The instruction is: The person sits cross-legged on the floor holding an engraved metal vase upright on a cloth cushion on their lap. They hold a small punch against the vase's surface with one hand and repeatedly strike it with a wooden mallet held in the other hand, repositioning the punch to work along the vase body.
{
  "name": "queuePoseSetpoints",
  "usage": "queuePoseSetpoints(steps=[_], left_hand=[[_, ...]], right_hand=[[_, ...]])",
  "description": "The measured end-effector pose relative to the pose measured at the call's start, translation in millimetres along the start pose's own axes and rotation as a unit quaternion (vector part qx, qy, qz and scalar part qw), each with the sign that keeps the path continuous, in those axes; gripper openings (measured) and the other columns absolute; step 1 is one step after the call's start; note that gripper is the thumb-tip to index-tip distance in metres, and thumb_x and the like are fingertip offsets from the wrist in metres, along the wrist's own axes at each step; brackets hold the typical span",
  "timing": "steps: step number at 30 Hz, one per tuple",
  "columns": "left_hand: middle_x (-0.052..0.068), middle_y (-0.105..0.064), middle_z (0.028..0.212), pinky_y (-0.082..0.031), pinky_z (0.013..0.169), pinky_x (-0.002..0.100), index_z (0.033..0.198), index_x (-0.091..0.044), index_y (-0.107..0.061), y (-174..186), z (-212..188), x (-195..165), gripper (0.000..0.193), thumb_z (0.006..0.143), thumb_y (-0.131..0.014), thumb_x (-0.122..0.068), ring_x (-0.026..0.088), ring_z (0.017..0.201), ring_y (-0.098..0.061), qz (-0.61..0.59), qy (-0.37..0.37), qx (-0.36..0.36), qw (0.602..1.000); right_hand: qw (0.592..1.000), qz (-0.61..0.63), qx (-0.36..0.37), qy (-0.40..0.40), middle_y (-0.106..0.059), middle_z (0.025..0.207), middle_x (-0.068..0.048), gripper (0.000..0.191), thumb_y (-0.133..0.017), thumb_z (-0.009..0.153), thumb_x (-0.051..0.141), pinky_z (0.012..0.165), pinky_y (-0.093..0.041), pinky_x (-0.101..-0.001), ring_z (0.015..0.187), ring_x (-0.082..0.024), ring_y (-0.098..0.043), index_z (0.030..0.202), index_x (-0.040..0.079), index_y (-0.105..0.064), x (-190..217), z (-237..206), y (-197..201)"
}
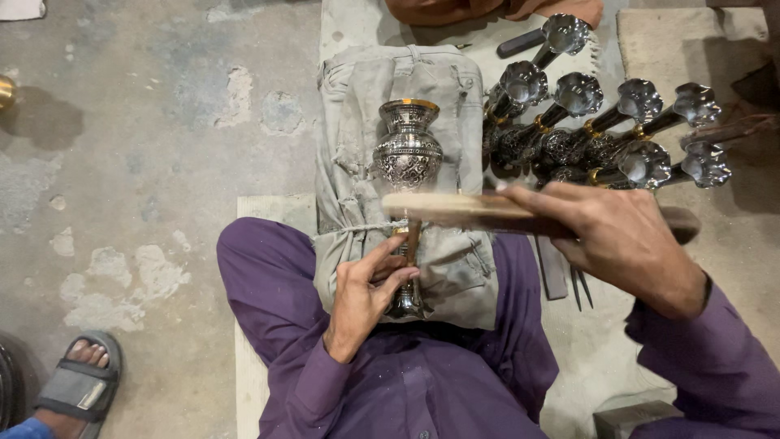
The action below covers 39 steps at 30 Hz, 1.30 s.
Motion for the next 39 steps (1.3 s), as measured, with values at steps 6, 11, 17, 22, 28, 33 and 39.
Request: queuePoseSetpoints(steps=[6,11,17,22,28,33,39], left_hand=[[0.015,-0.081,0.095,-0.065,0.08,0.029,0.133,-0.003,-0.065,1,0,2,0.049,0.086,-0.08,-0.006,0.019,0.092,-0.081,0.001,0.0,0.001,1.0],[0.015,-0.081,0.096,-0.065,0.082,0.029,0.133,-0.002,-0.064,1,1,2,0.048,0.087,-0.079,-0.006,0.019,0.094,-0.081,-0.009,-0.018,0.001,1.0],[0.015,-0.082,0.095,-0.065,0.08,0.028,0.134,-0.004,-0.065,1,0,3,0.048,0.088,-0.078,-0.005,0.018,0.091,-0.082,-0.01,-0.002,0.009,1.0],[0.016,-0.081,0.094,-0.065,0.08,0.029,0.132,-0.004,-0.066,-1,-2,8,0.05,0.084,-0.083,-0.007,0.019,0.091,-0.081,-0.017,-0.007,-0.01,1.0],[0.017,-0.081,0.095,-0.066,0.082,0.028,0.135,-0.004,-0.064,0,-2,11,0.052,0.085,-0.081,-0.006,0.02,0.093,-0.081,-0.026,-0.001,0.0,1.0],[0.017,-0.081,0.098,-0.066,0.082,0.029,0.137,-0.003,-0.062,0,-1,9,0.05,0.089,-0.076,-0.004,0.02,0.097,-0.081,-0.038,-0.007,0.013,0.999],[0.016,-0.081,0.096,-0.066,0.082,0.029,0.134,-0.002,-0.063,0,-2,8,0.051,0.086,-0.08,-0.005,0.02,0.094,-0.081,-0.025,-0.016,0.002,1.0]], right_hand=[[0.937,0.215,-0.251,0.113,-0.069,0.112,-0.004,0.064,-0.067,0.092,0.023,0.066,-0.055,-0.0218,0.083,-0.011,-0.067,0.153,0.023,-0.049,9,-4,19],[0.999,-0.014,-0.035,-0.008,-0.075,0.1,0.002,0.063,-0.072,0.094,0.027,0.047,-0.057,-0.031,0.064,-0.015,-0.07,0.153,0.037,-0.052,1,-1,9],[0.966,0.163,-0.178,0.09,-0.074,0.111,-0.006,0.063,-0.069,0.09,0.018,0.066,-0.062,-0.0303,0.079,-0.015,-0.073,0.15,0.023,-0.052,-1,-3,19],[0.997,0.015,-0.077,0.02,-0.075,0.104,0.0,0.067,-0.074,0.088,0.023,0.059,-0.061,-0.0319,0.074,-0.015,-0.072,0.151,0.034,-0.051,-1,1,8],[0.999,-0.014,-0.033,0.024,-0.074,0.098,0.003,0.07,-0.077,0.085,0.024,0.043,-0.052,-0.0294,0.062,-0.013,-0.067,0.15,0.037,-0.053,2,3,2],[0.975,0.111,-0.181,0.064,-0.072,0.11,-0.006,0.075,-0.071,0.083,0.016,0.056,-0.056,-0.0263,0.067,-0.013,-0.066,0.154,0.026,-0.051,2,-1,16],[0.99,0.036,-0.125,0.057,-0.073,0.09,0.001,0.066,-0.075,0.088,0.019,0.046,-0.053,-0.0288,0.062,-0.014,-0.066,0.148,0.033,-0.052,3,4,12]])
Point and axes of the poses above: each hand's wrist, its own z-axis towards the middle knuckle, its own y-axis out of the back of the hand, x = y × z, the point moved 3 cm from there along z, towards the middle knuckle
